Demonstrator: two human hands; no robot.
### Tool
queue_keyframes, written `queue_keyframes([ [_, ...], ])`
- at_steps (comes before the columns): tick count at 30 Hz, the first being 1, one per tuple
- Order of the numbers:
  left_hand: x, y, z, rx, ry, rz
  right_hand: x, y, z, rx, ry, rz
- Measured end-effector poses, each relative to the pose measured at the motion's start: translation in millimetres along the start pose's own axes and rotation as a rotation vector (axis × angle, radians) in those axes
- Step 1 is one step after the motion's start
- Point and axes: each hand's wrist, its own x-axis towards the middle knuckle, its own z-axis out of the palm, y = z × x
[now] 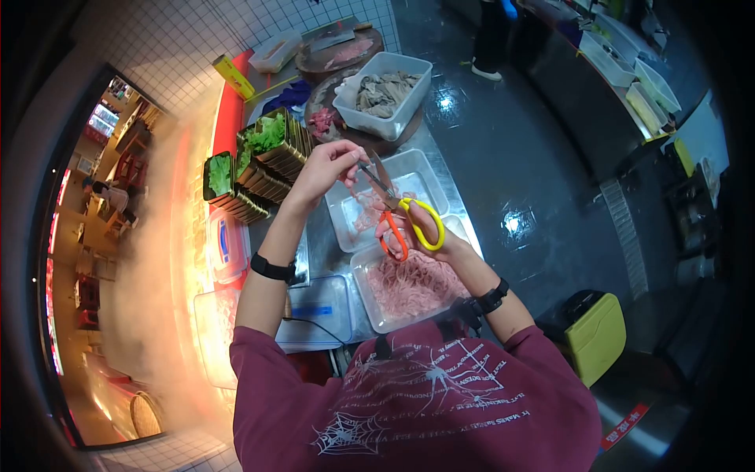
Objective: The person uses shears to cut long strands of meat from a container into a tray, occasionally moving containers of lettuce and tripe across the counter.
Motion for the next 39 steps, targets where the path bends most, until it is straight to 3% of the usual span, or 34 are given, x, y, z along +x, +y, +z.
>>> queue_keyframes([
  [7, -7, -10, 4, 0.067, -0.043, -0.016, 26, -10, 2, 0.047, 0.136, -0.075],
  [9, -6, -16, 1, 0.099, -0.026, -0.034, 29, -15, -2, -0.111, 0.14, -0.05],
  [14, -13, -32, -1, 0.05, 0.026, -0.064, 26, -21, 11, -0.164, 0.232, -0.092],
  [19, -17, -47, -5, -0.004, 0.0, -0.077, 25, -27, -10, -0.048, 0.285, -0.138],
  [21, -12, -66, -6, -0.004, 0.003, -0.081, 23, -34, -23, -0.146, 0.349, -0.127],
  [23, -6, -87, -7, 0.192, 0.081, 0.013, 16, -42, -29, -0.213, 0.287, -0.16],
  [24, -5, -95, -8, 0.514, 0.132, 0.035, 14, -44, -25, -0.157, 0.352, -0.174],
  [25, -8, -104, -5, 0.51, 0.127, 0.028, 9, -47, -29, -0.204, 0.339, -0.177],
  [27, -17, -126, 3, 1.267, 0.429, 0.503, -3, -52, -29, -0.23, 0.339, -0.168],
  [29, -25, -136, 11, 1.222, 0.361, 0.369, -20, -53, -33, -0.34, 0.355, -0.164],
  [31, -50, -140, 40, 0.931, 0.06, -0.065, -49, -48, -37, -0.38, 0.418, -0.125],
  [35, -84, -210, 117, 0.861, -0.153, -0.157, -72, -39, -34, -0.407, 0.439, -0.087],
  [39, -80, -257, 151, 0.871, -0.015, -0.128, -77, -27, -37, -0.509, 0.442, -0.072],
])
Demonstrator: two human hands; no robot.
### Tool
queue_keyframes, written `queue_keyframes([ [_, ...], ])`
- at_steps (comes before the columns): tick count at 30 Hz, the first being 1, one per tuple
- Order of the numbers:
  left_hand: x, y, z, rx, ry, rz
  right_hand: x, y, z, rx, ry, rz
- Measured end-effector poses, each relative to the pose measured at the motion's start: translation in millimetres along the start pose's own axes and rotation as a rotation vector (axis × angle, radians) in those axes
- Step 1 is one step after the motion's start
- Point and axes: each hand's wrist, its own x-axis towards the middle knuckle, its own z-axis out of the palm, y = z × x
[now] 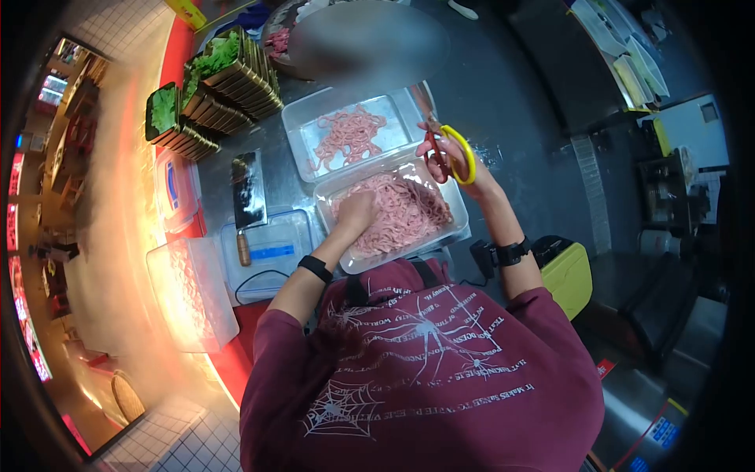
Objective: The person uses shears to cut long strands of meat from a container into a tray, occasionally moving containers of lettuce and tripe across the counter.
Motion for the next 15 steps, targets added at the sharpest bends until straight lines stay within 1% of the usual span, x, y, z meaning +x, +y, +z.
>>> queue_keyframes([
  [2, 6, -5, 8, -0.092, 0.032, -0.1, -3, 5, 3, 0.002, -0.014, 0.036],
  [3, 4, -2, -1, -0.11, 0.02, -0.124, -5, 4, 6, 0.001, -0.003, 0.058],
  [4, 2, -2, -11, -0.109, 0.018, -0.126, -6, 6, 6, 0.004, -0.002, 0.06],
  [6, -2, -4, -31, -0.212, -0.029, -0.098, -6, 8, 6, 0.032, -0.029, 0.087],
  [7, -3, -1, -40, -0.279, -0.054, -0.165, -6, 8, 7, 0.032, -0.03, 0.085],
  [8, -3, -5, -41, -0.279, -0.053, -0.165, -6, 8, 8, 0.017, -0.032, 0.088],
  [10, -4, -12, -44, -0.507, -0.067, -0.133, -6, 8, 12, 0.002, -0.033, 0.091],
  [11, -5, -12, -49, -0.505, -0.069, -0.135, -5, 7, 17, -0.028, -0.038, 0.112],
  [13, -7, -4, -73, -0.531, 0.044, 0.125, -3, 3, 26, -0.098, -0.051, 0.149],
  [14, -8, 1, -89, -0.526, 0.045, 0.123, 0, 4, 31, -0.094, -0.053, 0.146],
  [15, -8, 8, -108, -0.604, -0.026, 0.132, 3, 6, 37, -0.184, -0.025, 0.131],
])
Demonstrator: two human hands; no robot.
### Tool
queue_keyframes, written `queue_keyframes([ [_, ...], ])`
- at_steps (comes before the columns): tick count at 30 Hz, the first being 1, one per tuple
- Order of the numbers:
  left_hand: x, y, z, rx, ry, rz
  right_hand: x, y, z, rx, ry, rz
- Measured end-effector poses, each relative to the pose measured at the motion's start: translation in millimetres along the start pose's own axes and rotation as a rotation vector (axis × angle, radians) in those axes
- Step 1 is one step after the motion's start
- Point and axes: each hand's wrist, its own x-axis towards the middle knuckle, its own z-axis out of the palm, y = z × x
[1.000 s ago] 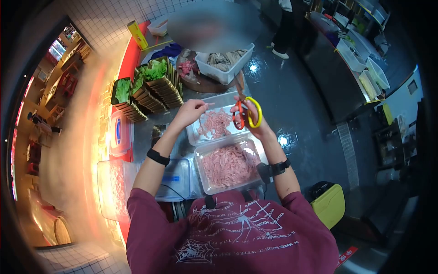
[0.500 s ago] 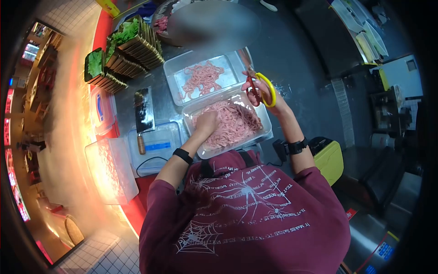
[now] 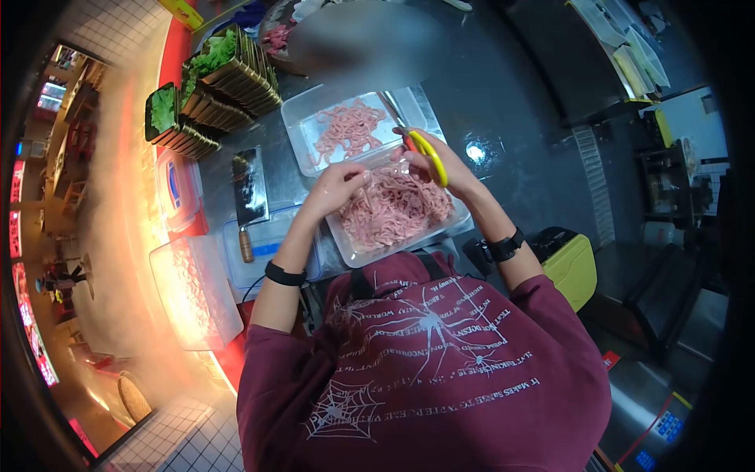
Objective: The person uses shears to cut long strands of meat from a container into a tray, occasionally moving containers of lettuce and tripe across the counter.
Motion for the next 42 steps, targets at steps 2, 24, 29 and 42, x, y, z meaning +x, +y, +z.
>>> queue_keyframes([
  [2, 4, 32, -22, -0.114, -0.105, 0.104, 7, 4, 8, -0.025, 0.035, -0.045],
  [24, 11, 135, -142, -0.62, 0.296, 0.084, 50, -64, 61, 0.31, -0.243, -0.171],
  [29, 3, 127, -174, -0.752, 0.353, 0.192, 37, -79, 49, 0.201, -0.142, -0.231],
  [42, -21, 104, -199, -0.835, 0.453, 0.244, 35, -155, 38, 0.132, -0.147, -0.424],
])
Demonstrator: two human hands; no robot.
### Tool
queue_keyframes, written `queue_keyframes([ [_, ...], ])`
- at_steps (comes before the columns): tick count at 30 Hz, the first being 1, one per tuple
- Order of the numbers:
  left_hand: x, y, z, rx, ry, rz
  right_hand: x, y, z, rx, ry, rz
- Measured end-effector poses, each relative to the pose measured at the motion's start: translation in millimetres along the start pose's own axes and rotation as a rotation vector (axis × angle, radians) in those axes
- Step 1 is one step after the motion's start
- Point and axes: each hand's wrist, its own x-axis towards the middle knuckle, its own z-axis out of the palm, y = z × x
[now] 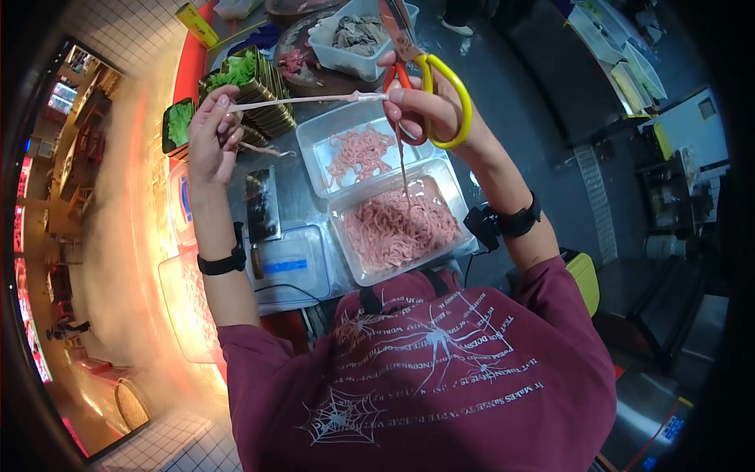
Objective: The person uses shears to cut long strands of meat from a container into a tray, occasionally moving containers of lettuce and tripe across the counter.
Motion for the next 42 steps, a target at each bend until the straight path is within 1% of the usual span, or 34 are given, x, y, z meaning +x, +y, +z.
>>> queue_keyframes([
  [1, 0, -1, -2, 0.016, 0.018, -0.012, 5, -7, 1, 0.006, -0.02, -0.014],
  [2, 1, -4, -5, 0.011, -0.021, -0.01, 10, -12, 1, -0.058, -0.039, -0.05],
  [3, 2, -10, -8, 0.012, -0.021, -0.003, 16, -17, 1, -0.06, -0.044, -0.055],
  [5, 1, -24, -9, 0.003, -0.039, -0.058, 30, -29, -1, -0.154, -0.112, -0.109],
  [6, -1, -31, -7, 0.022, -0.035, -0.078, 38, -38, 2, -0.129, -0.133, -0.109],
  [7, 1, -39, -10, 0.029, -0.087, -0.09, 48, -39, -1, -0.11, -0.179, -0.178],
  [8, 0, -45, -7, 0.016, -0.105, -0.09, 56, -44, -2, -0.114, -0.191, -0.202],
  [13, -6, -69, 3, 0.011, -0.172, -0.102, 75, -72, 4, -0.18, -0.15, -0.259],
  [15, -10, -79, 2, 0.071, -0.262, -0.153, 77, -83, -1, -0.188, -0.125, -0.279],
  [17, -13, -93, 1, 0.118, -0.248, -0.169, 74, -92, -4, -0.195, -0.104, -0.287],
  [19, -17, -110, -6, 0.204, -0.297, -0.222, 71, -99, -9, -0.209, -0.089, -0.296],
  [21, -17, -130, -13, 0.173, -0.289, -0.251, 68, -102, -10, -0.22, -0.08, -0.294],
  [23, -20, -148, -15, 0.222, -0.189, -0.3, 67, -100, -11, -0.239, -0.078, -0.282],
  [24, -15, -165, -23, 0.297, -0.191, -0.281, 67, -96, -11, -0.249, -0.079, -0.278],
  [25, -14, -184, -30, 0.296, -0.194, -0.286, 69, -92, -9, -0.259, -0.082, -0.27],
  [26, -15, -198, -30, 0.68, -0.124, -0.307, 72, -86, -8, -0.271, -0.087, -0.261],
  [27, -16, -194, -15, 1.064, -0.048, -0.317, 75, -80, -6, -0.282, -0.09, -0.251],
  [28, -24, -195, 4, 1.274, -0.04, -0.282, 80, -74, -8, -0.289, -0.094, -0.242],
  [29, -30, -200, 19, 1.169, -0.096, -0.308, 81, -68, -6, -0.306, -0.092, -0.233],
  [30, -36, -199, 39, 1.054, -0.267, -0.168, 85, -63, -6, -0.317, -0.089, -0.227],
  [32, -49, -192, 95, 0.281, -0.287, -0.115, 87, -51, -9, -0.331, -0.066, -0.206],
  [33, -49, -187, 99, 0.281, -0.285, -0.115, 88, -46, -12, -0.338, -0.052, -0.196],
  [35, -44, -179, 107, 0.039, -0.363, -0.125, 89, -38, -21, -0.348, -0.009, -0.18],
  [36, -44, -172, 105, 0.109, -0.258, -0.184, 88, -34, -27, -0.343, 0.017, -0.175],
  [37, -44, -168, 98, 0.111, -0.26, -0.182, 87, -29, -34, -0.334, 0.045, -0.164],
  [38, -45, -162, 87, 0.099, -0.239, -0.194, 87, -23, -39, -0.25, 0.099, -0.159],
  [39, -45, -155, 76, 0.091, -0.216, -0.206, 84, -26, -42, -0.245, 0.099, -0.163],
  [41, -48, -142, 52, 0.116, -0.179, -0.216, 74, -30, -51, -0.116, 0.2, -0.086],
  [42, -49, -135, 42, 0.134, -0.142, -0.225, 74, -27, -59, -0.161, 0.212, -0.09],
])
